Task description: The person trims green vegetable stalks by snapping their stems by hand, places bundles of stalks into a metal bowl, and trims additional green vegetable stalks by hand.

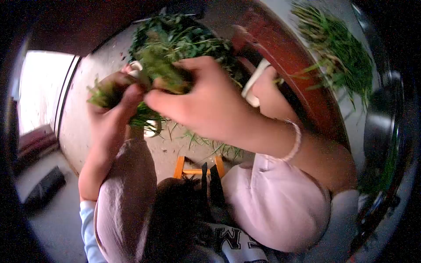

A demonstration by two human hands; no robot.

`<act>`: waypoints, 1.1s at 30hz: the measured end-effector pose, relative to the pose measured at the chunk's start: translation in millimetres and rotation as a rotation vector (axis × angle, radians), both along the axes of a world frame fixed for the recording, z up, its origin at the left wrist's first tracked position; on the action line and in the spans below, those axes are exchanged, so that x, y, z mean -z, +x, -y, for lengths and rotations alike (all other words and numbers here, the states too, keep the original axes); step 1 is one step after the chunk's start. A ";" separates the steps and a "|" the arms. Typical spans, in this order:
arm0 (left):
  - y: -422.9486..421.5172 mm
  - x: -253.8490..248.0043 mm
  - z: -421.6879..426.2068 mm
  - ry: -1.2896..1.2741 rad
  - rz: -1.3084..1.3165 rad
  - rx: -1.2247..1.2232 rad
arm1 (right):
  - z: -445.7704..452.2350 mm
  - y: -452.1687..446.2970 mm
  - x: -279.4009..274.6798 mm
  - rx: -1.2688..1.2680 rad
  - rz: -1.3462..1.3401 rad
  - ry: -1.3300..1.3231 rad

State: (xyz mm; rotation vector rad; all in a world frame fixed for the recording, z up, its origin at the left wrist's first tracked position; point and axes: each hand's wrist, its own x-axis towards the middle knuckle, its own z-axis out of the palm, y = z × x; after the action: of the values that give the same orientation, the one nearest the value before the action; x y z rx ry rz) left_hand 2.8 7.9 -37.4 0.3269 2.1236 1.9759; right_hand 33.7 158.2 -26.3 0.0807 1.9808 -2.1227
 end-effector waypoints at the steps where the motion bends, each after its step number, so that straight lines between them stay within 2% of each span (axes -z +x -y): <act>1: -2.8 1.2 7.3 -0.031 0.057 0.049 | -0.5 -2.9 -3.8 -0.001 -0.008 0.031; 3: -6.1 9.6 9.7 -0.141 -0.038 0.015 | -5.7 -9.7 7.4 -0.082 0.002 0.175; 4: -6.7 17.7 11.3 -0.114 0.014 -0.024 | -8.8 -12.1 11.1 -0.088 0.029 0.185; 5: -6.4 20.9 13.4 -0.087 0.064 -0.067 | -2.8 -16.1 19.3 0.018 -0.263 0.198; 6: -3.8 12.1 11.6 -0.029 0.194 -0.079 | -1.8 -16.8 3.8 -0.016 -0.129 0.254; 7: -1.0 3.3 9.9 0.030 0.323 -0.102 | -6.2 -16.3 1.0 -0.017 -0.139 0.259; 9: 3.7 -2.8 4.7 0.082 0.376 -0.137 | -8.8 -14.5 -0.8 -0.032 -0.202 0.249; 16: 4.7 7.2 0.7 -0.014 0.066 -0.358 | -12.7 -8.7 -12.3 -0.118 -0.407 0.249; 26: -1.1 -1.9 11.2 -0.006 -0.075 -0.586 | 0.1 -8.3 -29.8 -0.228 -0.542 0.300; 28: -2.9 -9.0 8.2 0.041 -0.063 -0.576 | 0.8 -12.6 -32.8 -0.204 -0.484 0.294; 29: -4.3 -11.5 7.2 0.072 -0.044 -0.558 | -2.8 -10.9 -27.3 -0.003 -0.526 0.115; 30: -5.9 -13.8 5.1 0.104 -0.018 -0.537 | -2.7 -12.7 -23.7 0.080 -0.554 0.034; 31: -9.3 -18.4 3.8 0.149 0.022 -0.477 | -5.6 -14.3 -20.0 0.076 -0.545 -0.025; 32: -16.5 -25.8 2.1 0.189 0.072 -0.396 | -8.6 -14.4 -30.5 0.032 -0.428 -0.113; 33: -17.5 -28.0 0.6 0.239 0.113 -0.309 | -9.1 -12.8 -28.6 0.080 -0.512 -0.052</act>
State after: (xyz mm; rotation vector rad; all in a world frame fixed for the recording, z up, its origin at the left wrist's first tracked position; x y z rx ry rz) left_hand -14.8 7.3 -9.4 -0.0815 1.9666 2.3628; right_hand 20.9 167.3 2.3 -0.4422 2.2092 -2.4274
